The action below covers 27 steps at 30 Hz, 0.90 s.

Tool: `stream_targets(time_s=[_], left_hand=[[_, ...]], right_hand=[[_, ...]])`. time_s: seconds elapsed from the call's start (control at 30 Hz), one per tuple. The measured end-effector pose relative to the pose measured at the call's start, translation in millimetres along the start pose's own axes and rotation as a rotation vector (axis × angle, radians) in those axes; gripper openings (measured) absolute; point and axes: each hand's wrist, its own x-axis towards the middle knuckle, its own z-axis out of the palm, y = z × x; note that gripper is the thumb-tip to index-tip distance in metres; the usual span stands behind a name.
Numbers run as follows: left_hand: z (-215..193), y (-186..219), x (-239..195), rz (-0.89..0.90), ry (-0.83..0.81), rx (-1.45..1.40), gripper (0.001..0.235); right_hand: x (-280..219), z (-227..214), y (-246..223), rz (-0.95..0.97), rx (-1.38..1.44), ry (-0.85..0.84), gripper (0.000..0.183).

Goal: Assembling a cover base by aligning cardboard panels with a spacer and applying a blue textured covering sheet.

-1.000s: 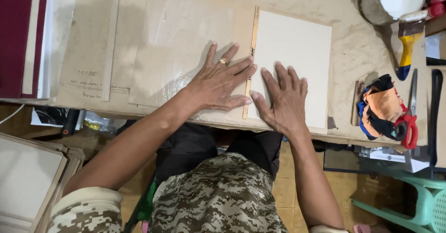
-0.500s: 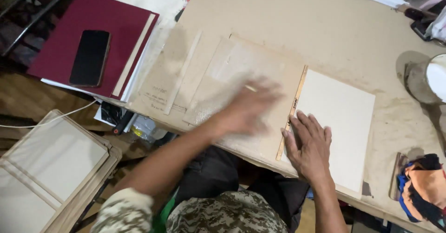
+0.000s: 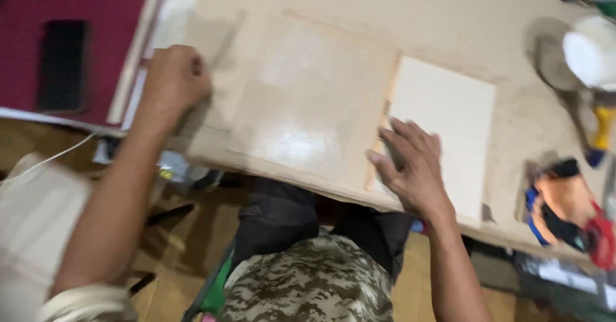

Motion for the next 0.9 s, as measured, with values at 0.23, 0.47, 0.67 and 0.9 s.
stream_targets(time_s=[0.23, 0.47, 0.67, 0.9], left_hand=[[-88, 125, -28, 0.116, -0.128, -0.209, 0.012], [-49, 247, -50, -0.238, -0.737, -0.991, 0.014], [4, 278, -40, -0.215, -0.834, -0.815, 0.014], [12, 295, -30, -0.193, -0.851, -0.796, 0.014]], right_hand=[[-3, -11, -9, -0.047, 0.198, -0.142, 0.071], [-8, 2, 3, -0.133, 0.152, -0.068, 0.059], [-17, 5, 6, -0.15, 0.139, -0.023, 0.054], [-22, 14, 13, -0.194, 0.131, 0.053, 0.05]])
